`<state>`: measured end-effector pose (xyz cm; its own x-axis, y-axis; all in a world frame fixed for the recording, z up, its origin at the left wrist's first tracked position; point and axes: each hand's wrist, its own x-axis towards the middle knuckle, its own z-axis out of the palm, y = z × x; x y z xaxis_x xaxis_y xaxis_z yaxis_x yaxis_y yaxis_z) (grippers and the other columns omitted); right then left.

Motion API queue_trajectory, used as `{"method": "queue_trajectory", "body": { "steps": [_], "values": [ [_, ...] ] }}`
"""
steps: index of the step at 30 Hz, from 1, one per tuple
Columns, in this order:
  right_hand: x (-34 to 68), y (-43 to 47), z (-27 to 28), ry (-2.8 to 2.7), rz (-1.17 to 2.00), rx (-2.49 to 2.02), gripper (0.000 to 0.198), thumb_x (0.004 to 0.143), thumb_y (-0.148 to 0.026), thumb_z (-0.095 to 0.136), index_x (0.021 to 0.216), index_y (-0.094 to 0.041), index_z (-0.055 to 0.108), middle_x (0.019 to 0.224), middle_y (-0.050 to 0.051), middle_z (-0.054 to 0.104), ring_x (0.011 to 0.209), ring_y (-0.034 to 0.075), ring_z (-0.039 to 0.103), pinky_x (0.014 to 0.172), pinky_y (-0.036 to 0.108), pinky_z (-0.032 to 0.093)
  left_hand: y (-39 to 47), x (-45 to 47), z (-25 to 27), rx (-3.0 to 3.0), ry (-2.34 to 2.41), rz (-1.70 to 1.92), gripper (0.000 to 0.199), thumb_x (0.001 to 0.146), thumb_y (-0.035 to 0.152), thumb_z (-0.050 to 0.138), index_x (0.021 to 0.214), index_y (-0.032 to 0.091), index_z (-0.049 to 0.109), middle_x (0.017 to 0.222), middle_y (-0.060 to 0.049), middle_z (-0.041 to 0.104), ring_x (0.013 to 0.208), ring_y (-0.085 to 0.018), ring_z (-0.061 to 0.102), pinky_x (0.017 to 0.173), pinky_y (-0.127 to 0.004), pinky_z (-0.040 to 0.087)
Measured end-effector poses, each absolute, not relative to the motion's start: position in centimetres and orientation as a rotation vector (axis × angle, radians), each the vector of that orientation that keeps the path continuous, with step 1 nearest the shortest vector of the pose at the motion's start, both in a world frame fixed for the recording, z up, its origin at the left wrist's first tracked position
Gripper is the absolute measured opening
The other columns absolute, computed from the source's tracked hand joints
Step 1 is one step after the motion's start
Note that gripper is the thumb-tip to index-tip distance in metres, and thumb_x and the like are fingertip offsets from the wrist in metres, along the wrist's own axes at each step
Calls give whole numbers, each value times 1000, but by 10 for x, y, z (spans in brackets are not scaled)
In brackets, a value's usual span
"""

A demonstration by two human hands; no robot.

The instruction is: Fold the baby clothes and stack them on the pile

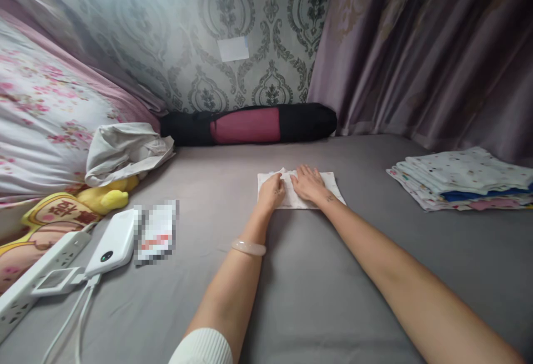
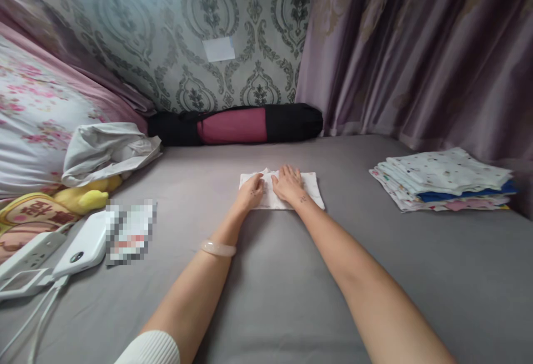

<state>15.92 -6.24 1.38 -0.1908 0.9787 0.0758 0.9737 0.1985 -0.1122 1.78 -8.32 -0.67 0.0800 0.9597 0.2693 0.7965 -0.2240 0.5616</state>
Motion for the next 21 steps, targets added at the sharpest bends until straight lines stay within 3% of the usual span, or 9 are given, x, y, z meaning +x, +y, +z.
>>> {"method": "queue_trajectory", "body": {
  "steps": [5,21],
  "values": [
    [130,-61,9,-2455,110,-1703,60,98,-38,21,146,-4,35,154,15,30,143,24,24,117,43,11,-72,-4,-8,1800,1863,1155,35,90,13,40,118,17,61,118,-11,67,110,-20,61,97,-32,44],
    [118,-53,-4,-2427,199,-1768,62,98,-39,21,147,-2,33,154,16,28,144,26,21,117,44,10,-64,-37,-7,1337,1961,1365,34,82,8,41,104,16,66,105,-11,71,105,-21,64,95,-32,46]
  ]
}}
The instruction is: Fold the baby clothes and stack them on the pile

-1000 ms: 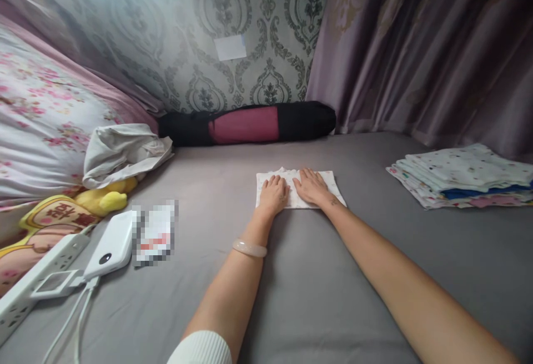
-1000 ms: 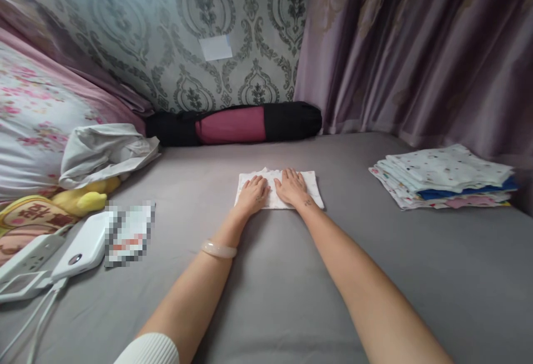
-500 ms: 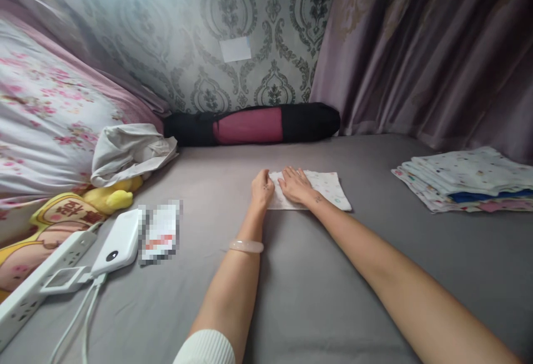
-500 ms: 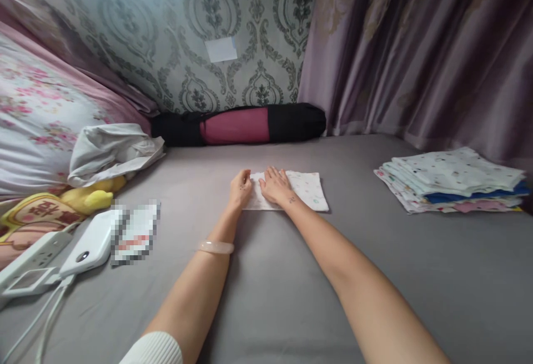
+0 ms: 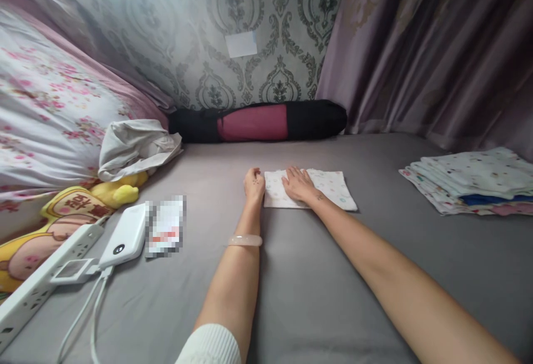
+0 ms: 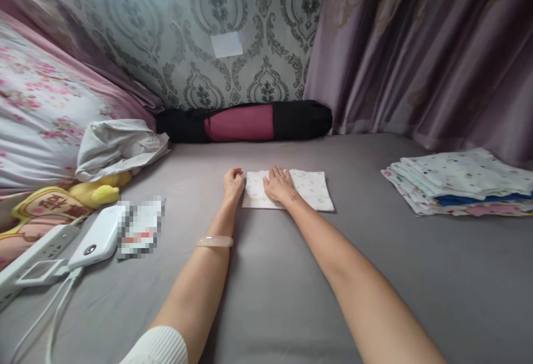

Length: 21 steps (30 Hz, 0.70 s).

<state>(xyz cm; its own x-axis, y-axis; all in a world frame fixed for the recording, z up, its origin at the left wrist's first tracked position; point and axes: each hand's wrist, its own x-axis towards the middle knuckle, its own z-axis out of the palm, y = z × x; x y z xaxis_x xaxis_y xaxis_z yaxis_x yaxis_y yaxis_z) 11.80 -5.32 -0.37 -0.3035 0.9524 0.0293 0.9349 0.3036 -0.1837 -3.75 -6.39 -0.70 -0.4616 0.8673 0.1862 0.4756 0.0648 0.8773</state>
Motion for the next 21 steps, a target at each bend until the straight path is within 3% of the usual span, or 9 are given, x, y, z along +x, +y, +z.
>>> {"method": "queue_trajectory", "body": {
  "steps": [21],
  "values": [
    [77,-79,2,-2464,202,-1658,59,98,-37,22,148,-9,33,156,14,27,144,25,20,117,46,10,-60,-46,-12,1276,1956,1430,36,79,8,41,105,17,64,103,-10,71,104,-20,64,95,-32,46]
  ]
}}
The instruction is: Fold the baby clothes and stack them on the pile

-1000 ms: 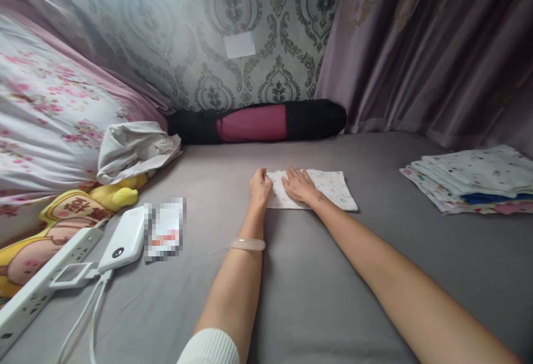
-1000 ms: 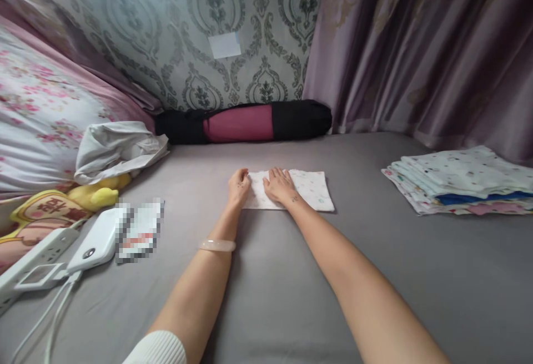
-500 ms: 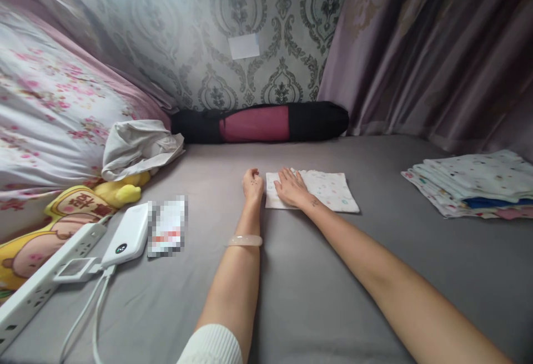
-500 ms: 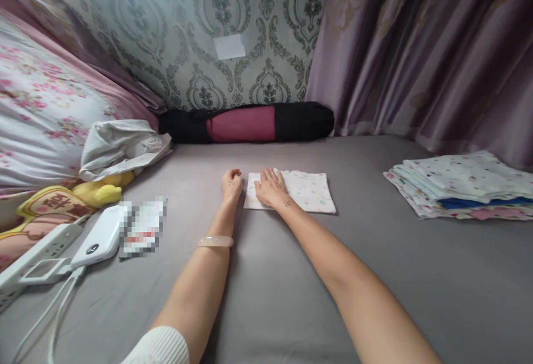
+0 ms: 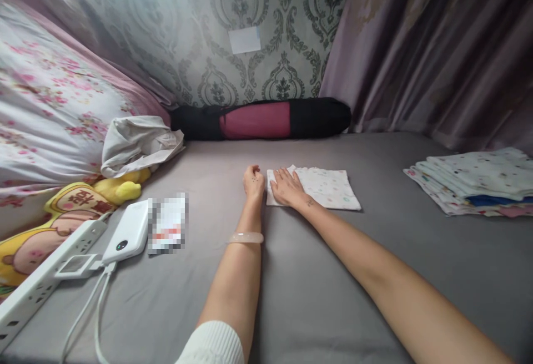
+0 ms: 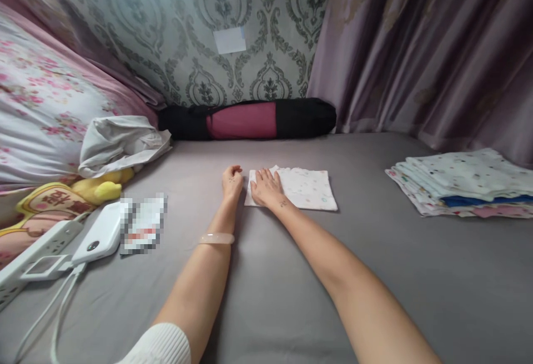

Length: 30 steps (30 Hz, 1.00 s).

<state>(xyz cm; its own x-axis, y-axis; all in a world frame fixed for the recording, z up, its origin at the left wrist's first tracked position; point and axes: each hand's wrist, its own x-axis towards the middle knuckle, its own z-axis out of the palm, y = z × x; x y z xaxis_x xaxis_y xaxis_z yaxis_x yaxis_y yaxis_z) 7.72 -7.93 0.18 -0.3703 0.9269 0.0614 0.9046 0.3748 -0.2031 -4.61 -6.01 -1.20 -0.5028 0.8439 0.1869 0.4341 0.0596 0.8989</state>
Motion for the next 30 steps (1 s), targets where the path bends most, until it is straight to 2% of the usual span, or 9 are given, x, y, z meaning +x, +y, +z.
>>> {"method": "queue_trajectory", "body": {
  "steps": [4,10,16,20,24,27,30],
  "values": [
    [69,-88,2,-2508,208,-1540,59,98,-36,19,149,-9,31,156,12,25,145,24,18,117,45,10,-60,-48,-13,1268,1952,1445,38,79,7,40,107,14,64,105,-13,70,105,-20,64,96,-32,45],
    [64,-90,-3,-2513,216,-1539,59,98,-37,18,149,-11,32,157,10,24,145,24,18,117,46,10,-60,-49,-14,1265,1948,1450,38,79,7,40,106,17,64,104,-10,71,103,-19,64,96,-33,46],
    [77,-89,6,-2501,314,-1531,58,99,-36,15,149,-11,30,156,10,26,144,23,19,117,46,11,-61,-39,-8,1409,1961,1343,37,82,7,39,111,11,62,109,-15,69,105,-20,64,95,-30,46],
    [106,-89,11,-2445,181,-1626,56,98,-32,19,148,-10,33,156,12,27,145,25,18,117,50,6,-71,-16,-2,1799,1927,1141,39,86,8,39,118,14,59,118,-13,67,112,-21,61,98,-33,44],
    [136,-89,6,-2457,118,-1689,55,98,-30,21,148,-12,34,156,11,26,144,28,20,115,54,8,-84,9,-1,2294,1842,770,38,88,10,39,123,14,55,129,-14,60,127,-24,49,110,-42,33],
    [145,-88,-1,-2451,95,-1691,55,97,-30,20,147,-14,35,156,10,28,143,28,21,114,55,12,-88,18,-6,2430,1835,526,35,92,16,38,124,13,53,137,-16,53,134,-26,42,111,-45,31],
    [145,-89,-6,-2427,75,-1685,55,97,-30,21,147,-16,36,155,10,29,143,26,21,114,55,12,-86,18,-11,2450,1873,433,38,94,19,36,130,15,49,143,-15,48,136,-25,39,111,-44,31]
  ]
}}
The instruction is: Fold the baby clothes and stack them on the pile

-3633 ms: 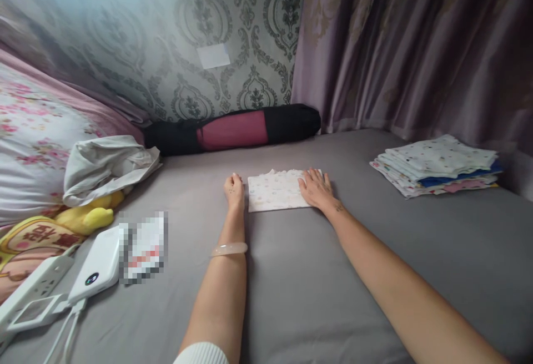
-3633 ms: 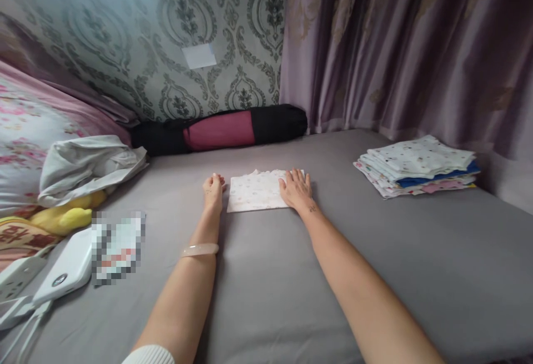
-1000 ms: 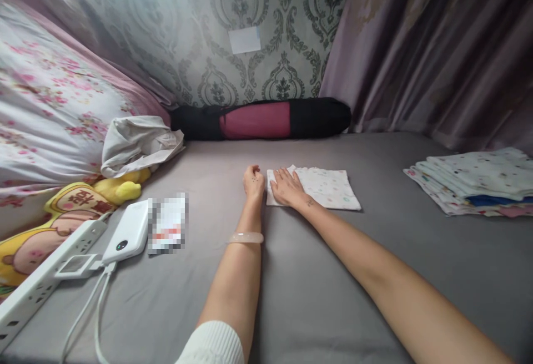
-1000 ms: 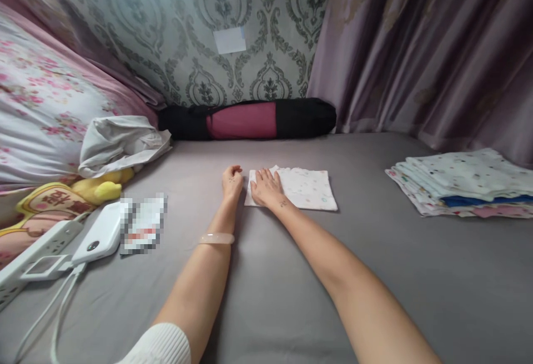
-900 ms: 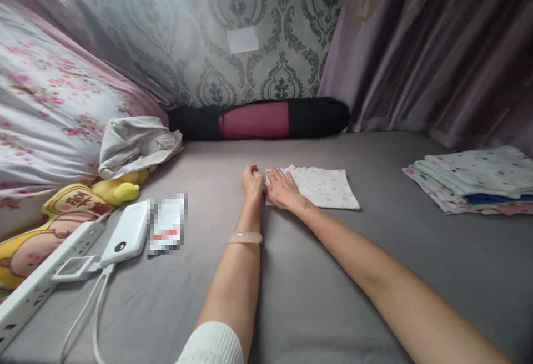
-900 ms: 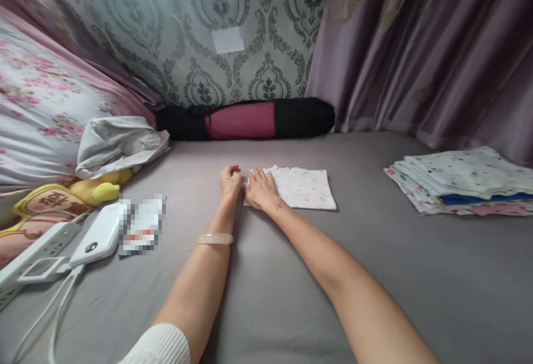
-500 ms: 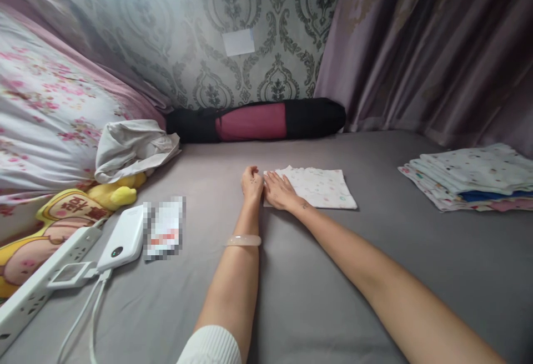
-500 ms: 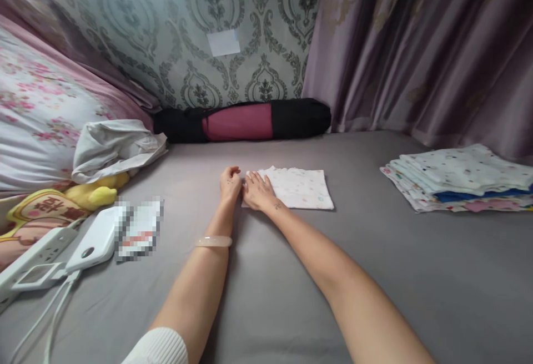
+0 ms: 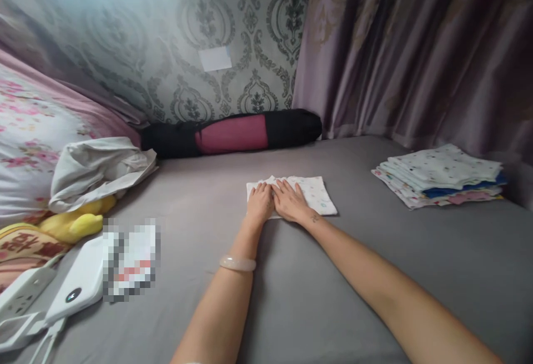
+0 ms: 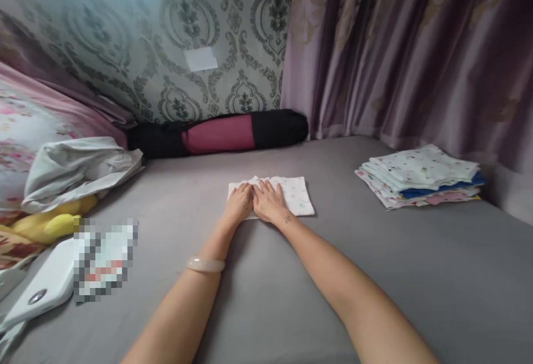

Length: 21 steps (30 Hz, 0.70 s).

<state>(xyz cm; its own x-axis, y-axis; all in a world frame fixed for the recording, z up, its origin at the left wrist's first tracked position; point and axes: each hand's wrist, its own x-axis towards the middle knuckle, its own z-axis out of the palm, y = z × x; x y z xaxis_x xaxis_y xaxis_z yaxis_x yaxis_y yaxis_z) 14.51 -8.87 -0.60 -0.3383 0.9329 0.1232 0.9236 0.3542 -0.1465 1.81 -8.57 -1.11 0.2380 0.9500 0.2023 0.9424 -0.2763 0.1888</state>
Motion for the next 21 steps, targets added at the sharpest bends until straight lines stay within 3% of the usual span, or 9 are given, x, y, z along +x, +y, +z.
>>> {"method": "queue_trajectory", "body": {
  "steps": [10,15,21],
  "values": [
    [157,-91,1,-2345,150,-1716,54,97,-32,24,147,-16,37,155,11,29,143,26,22,115,53,11,-90,22,-5,2530,1894,404,35,97,21,31,124,15,52,138,-13,52,133,-24,42,110,-41,32],
    [175,-88,0,-2223,56,-1857,54,97,-34,26,147,-17,36,156,12,28,144,29,19,114,57,9,-89,26,-11,2553,1927,458,44,100,36,26,132,16,49,145,-12,47,137,-25,37,113,-43,27],
    [181,-86,-4,-2218,73,-1916,55,97,-37,25,148,-19,35,155,11,28,142,30,23,112,59,13,-87,29,-18,2513,1961,263,56,99,45,20,144,16,39,151,-13,38,141,-29,30,113,-48,26]
  ]
}}
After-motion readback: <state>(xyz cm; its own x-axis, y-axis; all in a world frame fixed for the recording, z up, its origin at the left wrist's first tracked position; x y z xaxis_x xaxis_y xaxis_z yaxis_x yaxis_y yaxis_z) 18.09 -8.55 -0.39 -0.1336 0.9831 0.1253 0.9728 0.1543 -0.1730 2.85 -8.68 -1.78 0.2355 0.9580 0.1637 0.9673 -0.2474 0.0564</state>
